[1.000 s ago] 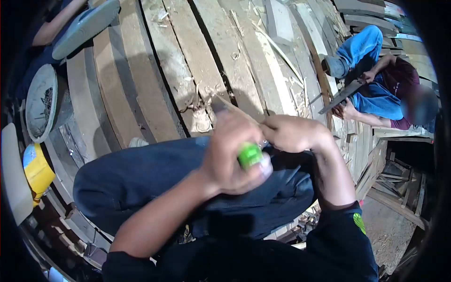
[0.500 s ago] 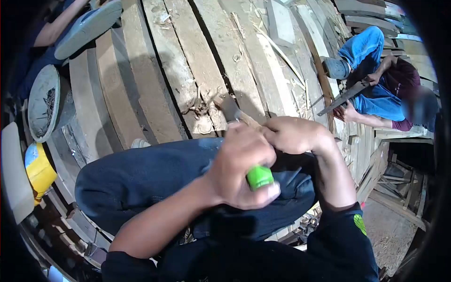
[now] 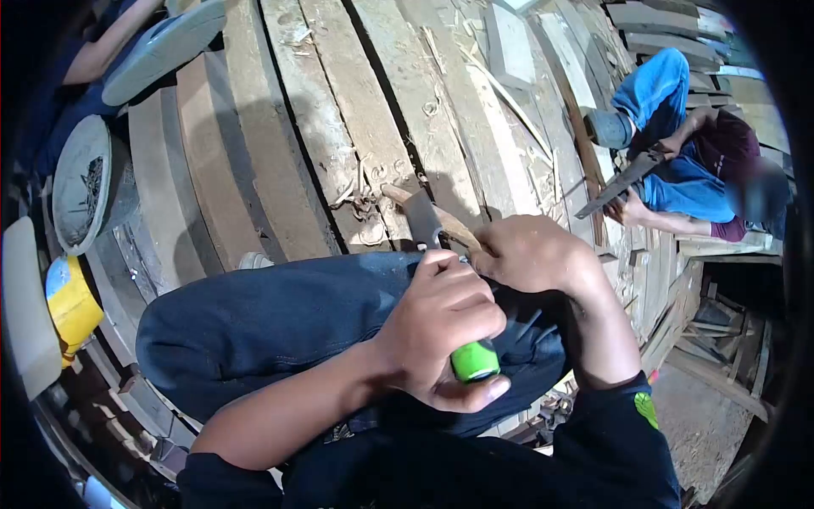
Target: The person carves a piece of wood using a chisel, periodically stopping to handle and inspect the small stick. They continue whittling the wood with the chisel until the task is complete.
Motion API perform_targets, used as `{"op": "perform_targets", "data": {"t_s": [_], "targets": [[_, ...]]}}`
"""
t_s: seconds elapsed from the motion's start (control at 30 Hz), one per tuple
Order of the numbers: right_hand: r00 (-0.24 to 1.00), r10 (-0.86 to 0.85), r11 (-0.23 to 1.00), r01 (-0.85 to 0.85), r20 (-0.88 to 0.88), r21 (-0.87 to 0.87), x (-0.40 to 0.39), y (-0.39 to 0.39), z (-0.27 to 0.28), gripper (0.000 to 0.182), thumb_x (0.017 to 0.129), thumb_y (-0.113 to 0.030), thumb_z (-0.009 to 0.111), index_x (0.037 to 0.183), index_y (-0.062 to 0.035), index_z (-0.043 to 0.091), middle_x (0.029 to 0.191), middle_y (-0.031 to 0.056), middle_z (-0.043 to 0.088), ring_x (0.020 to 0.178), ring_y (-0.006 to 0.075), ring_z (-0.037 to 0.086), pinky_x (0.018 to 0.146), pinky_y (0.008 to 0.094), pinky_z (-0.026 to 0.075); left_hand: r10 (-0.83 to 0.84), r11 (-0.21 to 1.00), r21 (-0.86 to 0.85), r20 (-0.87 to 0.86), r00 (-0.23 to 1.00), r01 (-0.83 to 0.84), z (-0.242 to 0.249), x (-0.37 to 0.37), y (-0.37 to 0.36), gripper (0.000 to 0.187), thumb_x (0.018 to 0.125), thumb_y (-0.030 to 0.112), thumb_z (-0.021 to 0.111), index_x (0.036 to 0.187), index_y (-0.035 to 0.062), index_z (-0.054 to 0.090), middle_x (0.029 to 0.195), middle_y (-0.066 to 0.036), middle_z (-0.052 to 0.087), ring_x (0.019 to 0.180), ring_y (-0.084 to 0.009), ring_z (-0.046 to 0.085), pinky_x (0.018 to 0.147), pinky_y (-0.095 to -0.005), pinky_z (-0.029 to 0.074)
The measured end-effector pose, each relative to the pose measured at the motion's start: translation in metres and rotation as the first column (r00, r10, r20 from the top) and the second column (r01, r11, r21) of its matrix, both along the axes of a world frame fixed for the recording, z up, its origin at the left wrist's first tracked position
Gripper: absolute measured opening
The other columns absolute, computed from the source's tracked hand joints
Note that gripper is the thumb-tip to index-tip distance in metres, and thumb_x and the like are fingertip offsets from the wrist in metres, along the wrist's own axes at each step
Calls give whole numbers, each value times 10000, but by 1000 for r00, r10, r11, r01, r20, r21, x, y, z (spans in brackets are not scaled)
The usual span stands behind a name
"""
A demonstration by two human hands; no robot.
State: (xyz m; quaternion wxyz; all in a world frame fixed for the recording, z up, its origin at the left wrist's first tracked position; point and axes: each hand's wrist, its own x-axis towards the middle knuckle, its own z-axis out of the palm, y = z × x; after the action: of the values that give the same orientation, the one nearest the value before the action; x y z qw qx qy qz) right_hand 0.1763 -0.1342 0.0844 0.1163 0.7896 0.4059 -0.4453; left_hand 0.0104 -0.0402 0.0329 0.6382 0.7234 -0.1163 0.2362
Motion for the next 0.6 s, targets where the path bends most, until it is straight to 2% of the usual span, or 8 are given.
{"op": "perform_targets", "data": {"t_s": [0.1, 0.13, 0.2, 0.23, 0.33, 0.4, 0.47, 0.6], "targets": [[995, 98, 994, -99, -4, -49, 2, -2, -7, 562, 946, -345, 576, 1396, -13, 521, 896, 250, 715, 901, 427, 694, 810, 492, 550, 170, 985, -4, -129, 977, -172, -29, 15, 12, 368, 786, 444, 675, 745, 96, 564, 710, -88, 543, 705, -292, 557, 787, -427, 371], [994, 106, 993, -106, -4, -49, 1, -2, -6, 562, 946, -345, 576, 1396, -13, 521, 896, 250, 715, 901, 427, 694, 810, 492, 550, 204, 978, -31, -117, 972, -208, -32, 23, 17, 371, 803, 440, 666, 744, 88, 564, 695, -87, 544, 700, -295, 562, 774, -419, 371], [998, 67, 997, -67, -5, 36, 0, -2, -1, 471, 938, -345, 589, 1284, -27, 621, 897, 246, 716, 899, 427, 694, 804, 489, 553, 122, 991, -49, -109, 987, -127, -17, 13, 10, 375, 799, 449, 670, 756, 91, 567, 711, -84, 540, 712, -293, 557, 787, -430, 374], [999, 36, 999, -37, 34, 10, -1, -1, 0, 354, 926, -357, 610, 1016, -33, 724, 890, 235, 718, 885, 425, 696, 796, 491, 555, 41, 999, -22, -47, 998, -42, -5, 7, 7, 376, 797, 454, 673, 759, 98, 558, 731, -77, 535, 725, -284, 551, 801, -439, 375], [994, 103, 994, -102, 35, -33, 0, -3, -5, 376, 924, -349, 616, 1132, -41, 678, 858, 229, 716, 851, 418, 699, 778, 497, 555, 71, 997, 26, -69, 995, -70, -17, 6, 8, 406, 799, 480, 679, 762, 95, 554, 750, -76, 538, 729, -285, 543, 829, -427, 386], [988, 140, 990, -141, 67, 1, -3, -3, 2, 370, 933, -350, 622, 1143, -48, 660, 859, 218, 715, 852, 405, 700, 775, 494, 554, 242, 937, -169, -323, 915, -307, -20, 12, 17, 433, 810, 483, 690, 777, 71, 560, 770, -93, 549, 730, -271, 552, 785, -390, 420], [992, -7, 994, -7, 128, 109, -4, -4, 8, 302, 912, -334, 650, 1003, -47, 660, 852, 216, 696, 866, 429, 673, 763, 512, 520, 278, 859, -374, -234, 932, -350, -7, 11, 32, 420, 842, 416, 743, 895, 35, 572, 813, -83, 571, 749, -156, 570, 665, -314, 462], [956, -148, 916, 37, 252, 400, 5, -10, 15, 253, 925, -263, 695, 1003, -28, 642, 841, 189, 692, 823, 412, 673, 731, 473, 519, 344, 908, -158, -251, 905, -389, 21, 8, 51, 296, 845, 211, 784, 987, 35, 592, 834, -40, 568, 770, -119, 558, 703, -280, 467]]}}
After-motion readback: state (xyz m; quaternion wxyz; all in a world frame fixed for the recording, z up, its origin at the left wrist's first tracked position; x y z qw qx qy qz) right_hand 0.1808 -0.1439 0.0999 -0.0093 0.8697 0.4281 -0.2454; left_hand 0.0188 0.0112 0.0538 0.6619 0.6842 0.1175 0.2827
